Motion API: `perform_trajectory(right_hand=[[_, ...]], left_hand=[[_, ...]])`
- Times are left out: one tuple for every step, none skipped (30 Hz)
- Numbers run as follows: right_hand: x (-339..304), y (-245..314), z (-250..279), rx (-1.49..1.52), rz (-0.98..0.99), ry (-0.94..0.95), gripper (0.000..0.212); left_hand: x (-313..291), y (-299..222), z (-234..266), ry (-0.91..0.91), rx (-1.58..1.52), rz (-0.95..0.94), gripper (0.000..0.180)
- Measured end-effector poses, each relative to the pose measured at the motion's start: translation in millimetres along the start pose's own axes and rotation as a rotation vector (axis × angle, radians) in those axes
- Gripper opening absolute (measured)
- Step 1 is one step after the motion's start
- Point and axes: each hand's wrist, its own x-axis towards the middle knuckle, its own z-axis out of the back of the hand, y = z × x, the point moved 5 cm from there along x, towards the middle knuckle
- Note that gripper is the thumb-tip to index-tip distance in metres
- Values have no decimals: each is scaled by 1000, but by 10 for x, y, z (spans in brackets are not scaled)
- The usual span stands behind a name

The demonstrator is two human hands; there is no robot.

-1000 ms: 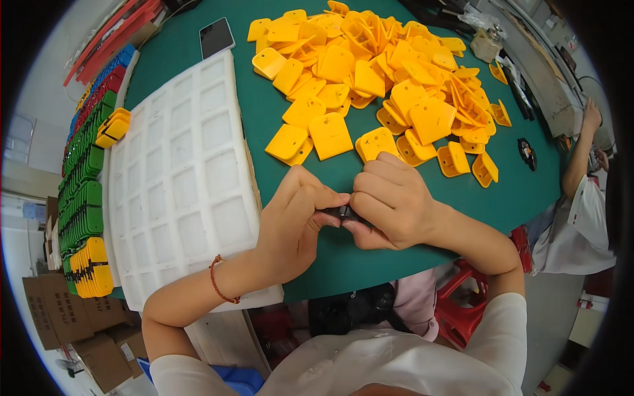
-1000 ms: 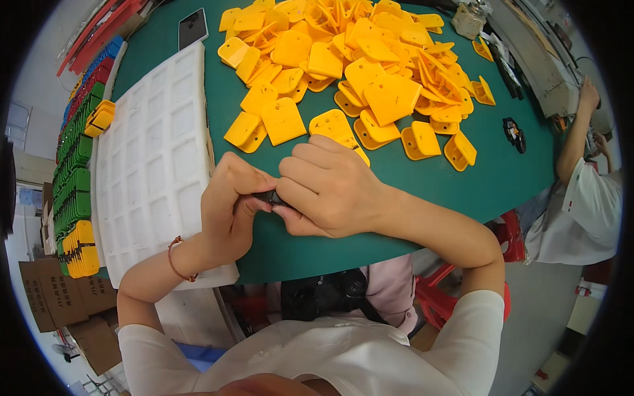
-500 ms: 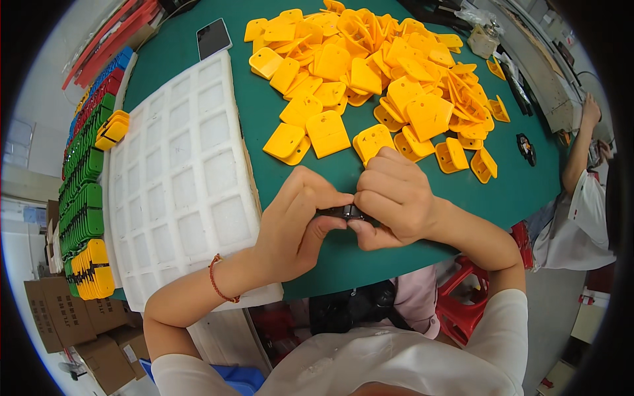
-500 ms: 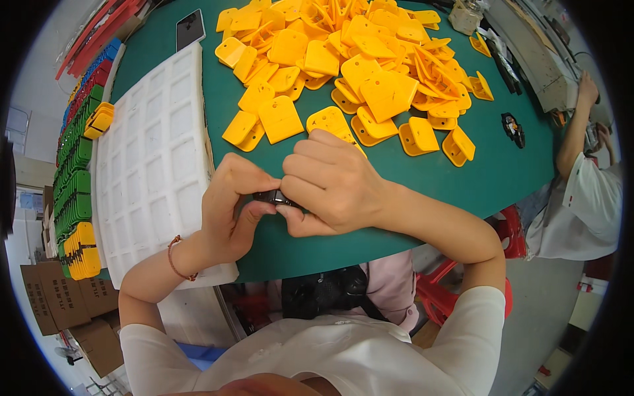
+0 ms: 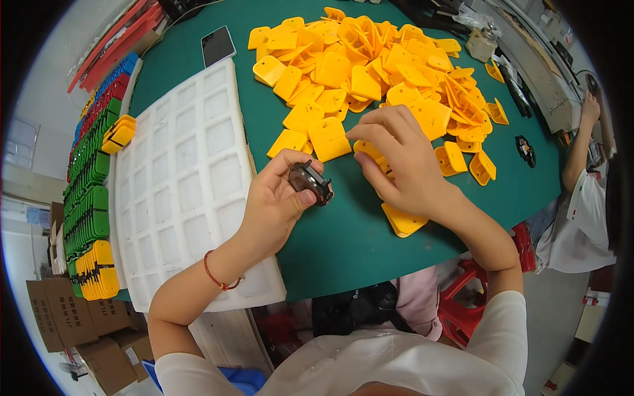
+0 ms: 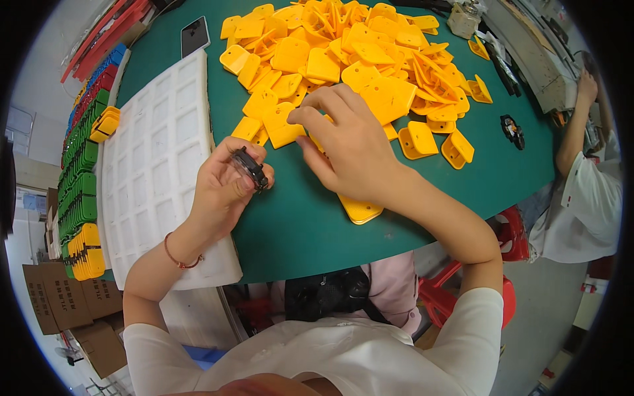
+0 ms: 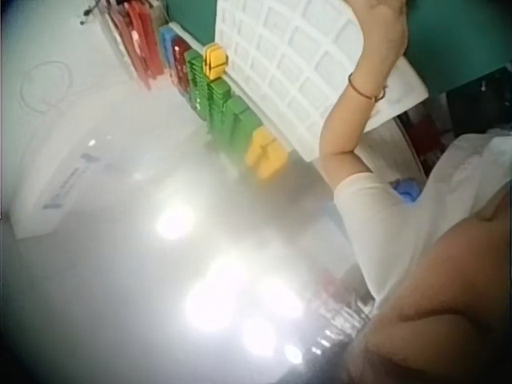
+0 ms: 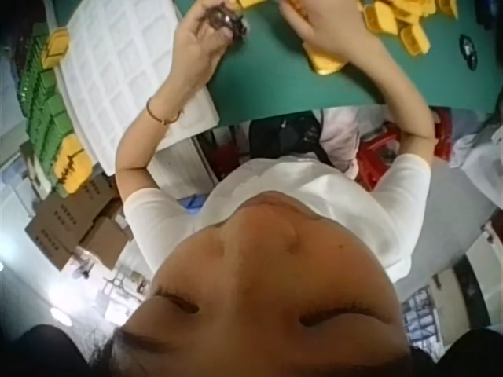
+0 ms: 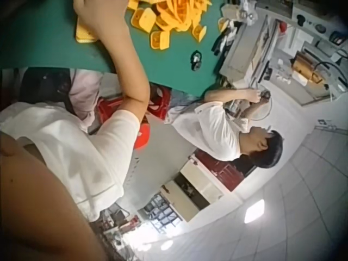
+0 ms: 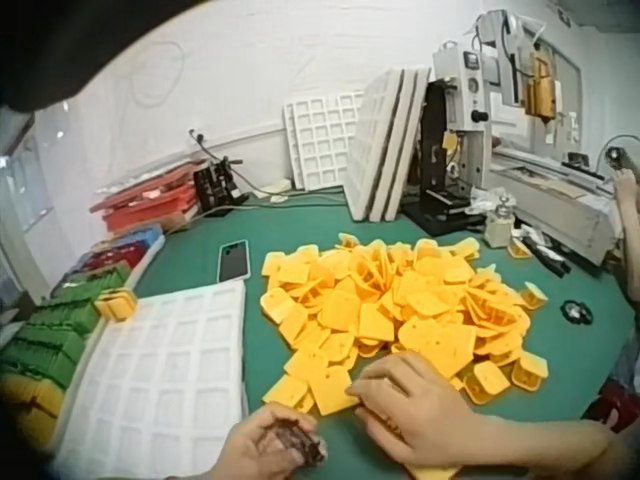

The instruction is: Manually assemble electronic circuit boards into yellow plastic housings and organize them in a foam tray.

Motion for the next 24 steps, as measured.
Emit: perform_trajectory(right_hand=[[4,-19,-33,-53,19,49,24],[-4,-33,-69,-107,38,98,24],[-31,-45,-89,-104,38,98,24],[-62,-70,-129,-190,12,128,25],[-81,-97,-156,-276,-15,159,26],[-82,-109,-157,-271,-12,158,26],[-85,-144,-159,-235,-61,239,24],[-83,-169,-166,-197,-109,319,23],[-53,-155,-128,-201,-106,315,23],[-29,-175,-106,-153,-152,314,21],[-13,-197,-94,-105,-196,313,20],[1,-203,-96,-108,-195,311,20],[30,-187,-39,-23,-173,154,21],[49,-178,29,61,-148,-3,21],[80,-162,94,58,-53,-77,27],[91,-129,103,57,-51,-80,27],[90,-123,138,274,-123,-169,30],[83,-146,163,491,-195,-257,33],[73,-135,197,375,-100,-235,35],[56,-138,218,377,-98,-237,35],[40,-111,235,389,-61,-227,32],[20,-80,243,400,-26,-216,29],[-2,-72,235,460,-69,-222,24],[-24,-67,219,459,-70,-222,24]], left_hand=[[3,1,-7,-29,10,17,37],[3,4,-1,-58,20,35,39],[5,12,31,-61,20,35,39],[13,31,60,-13,-76,49,37],[18,33,70,34,-172,62,36],[19,16,90,29,-171,61,36],[29,3,77,28,-239,89,36],[34,-4,62,27,-308,117,37],[37,-16,48,31,-306,114,37],[53,0,70,-1,-364,119,36],[68,15,88,-33,-421,125,35],[86,27,88,-30,-420,123,35],[97,26,97,-40,-424,83,33],[104,13,105,-49,-427,42,31],[104,8,102,-48,-423,39,31],[93,0,130,-108,-363,16,29],[82,-10,155,-167,-303,-8,28],[81,-20,131,-164,-301,-10,28],[72,-64,96,-163,-219,-60,27],[61,-104,69,-161,-137,-110,26],[52,-109,58,-161,-134,-112,26],[48,-118,57,-174,-62,-136,27],[43,-127,55,-187,10,-161,28],[40,-122,47,-186,10,-160,28]])
